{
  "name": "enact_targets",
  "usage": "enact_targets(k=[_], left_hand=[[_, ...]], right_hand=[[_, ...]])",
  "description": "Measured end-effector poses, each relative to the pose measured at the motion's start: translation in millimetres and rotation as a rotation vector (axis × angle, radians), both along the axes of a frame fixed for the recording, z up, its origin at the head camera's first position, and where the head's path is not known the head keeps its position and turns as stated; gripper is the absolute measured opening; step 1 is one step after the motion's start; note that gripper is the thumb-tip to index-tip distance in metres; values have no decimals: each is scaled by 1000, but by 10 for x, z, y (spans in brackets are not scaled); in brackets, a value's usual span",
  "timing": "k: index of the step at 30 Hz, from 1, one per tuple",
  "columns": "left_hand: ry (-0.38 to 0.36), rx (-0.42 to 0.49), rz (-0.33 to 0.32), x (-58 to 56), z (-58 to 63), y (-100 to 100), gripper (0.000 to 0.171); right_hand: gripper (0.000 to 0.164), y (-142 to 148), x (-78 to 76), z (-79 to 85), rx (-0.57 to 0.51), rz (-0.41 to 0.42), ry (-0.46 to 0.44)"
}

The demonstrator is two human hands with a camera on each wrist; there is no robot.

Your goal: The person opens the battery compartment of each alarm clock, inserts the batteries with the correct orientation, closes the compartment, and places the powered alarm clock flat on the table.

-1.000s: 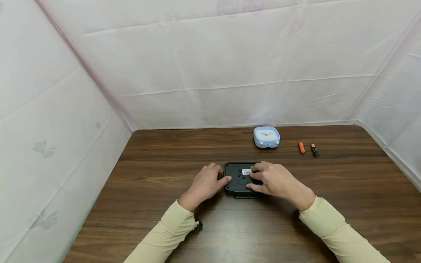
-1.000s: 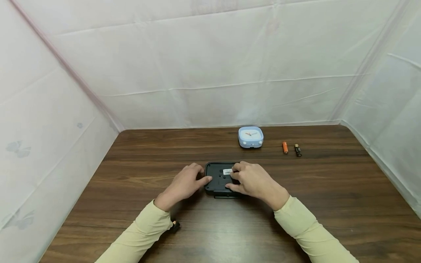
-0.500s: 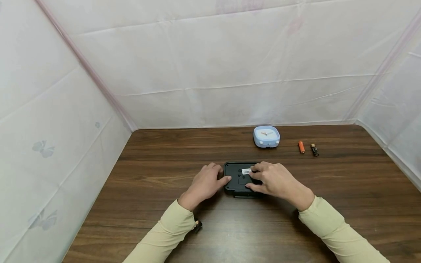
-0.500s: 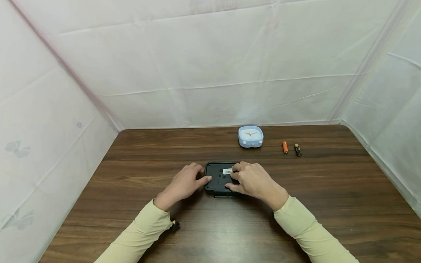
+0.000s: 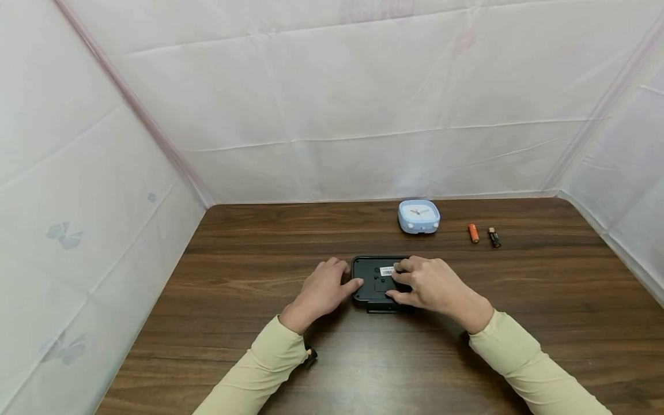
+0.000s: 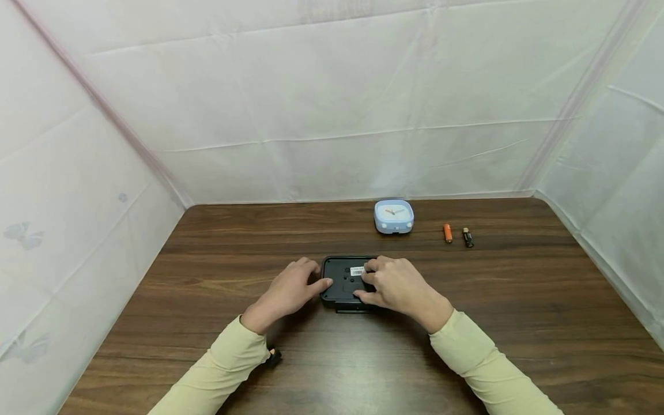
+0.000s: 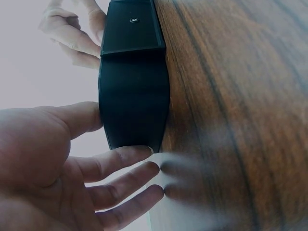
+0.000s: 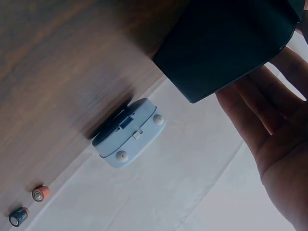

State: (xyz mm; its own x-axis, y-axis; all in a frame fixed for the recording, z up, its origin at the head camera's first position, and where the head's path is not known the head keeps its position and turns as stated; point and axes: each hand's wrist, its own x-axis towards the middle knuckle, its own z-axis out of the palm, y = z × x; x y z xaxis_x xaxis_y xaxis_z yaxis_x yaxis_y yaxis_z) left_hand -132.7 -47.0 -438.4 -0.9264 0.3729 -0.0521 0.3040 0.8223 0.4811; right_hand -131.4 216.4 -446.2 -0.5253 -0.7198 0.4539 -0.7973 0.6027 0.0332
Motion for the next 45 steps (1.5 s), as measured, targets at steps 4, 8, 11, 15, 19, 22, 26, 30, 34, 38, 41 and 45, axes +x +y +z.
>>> enact_targets(k=[4,8,11,15,19,22,26,30,34,38,41,45], left_hand=[[-1,-1,-3,-1,0,-4,34],[0,-3,0,-5,1,-8,34],[3,-4,3,-6,-1,-8,33],[10,-5,2,-1,-11,0,31],[9,-2,2,4,-20,5,31],[8,-1,1,0,-18,7,32],[11,2,-4,-6,9,4,32],[12,3,-6,-9,27,0,31],[16,3,-4,-16,21,-5,31],[16,2,-4,-17,15,-10,31],[11,3,0,-13,12,-7,31],[9,3,5,-11,15,-2,32]], right_hand=[[34,-4,2,-5,0,-2,7],[34,-14,6,2,6,-6,4],[32,-24,7,-3,2,-7,21],[30,-31,12,-16,-5,-6,42],[29,-31,33,-9,7,-12,29],[28,-39,47,-2,9,-15,17],[26,-64,49,-3,1,8,-1],[19,-81,37,-10,-19,39,-14],[11,-84,18,-13,-34,65,-19],[11,-74,-5,-15,-37,86,-14],[12,-63,-8,-9,-26,93,1],[14,-61,17,22,2,95,6]])
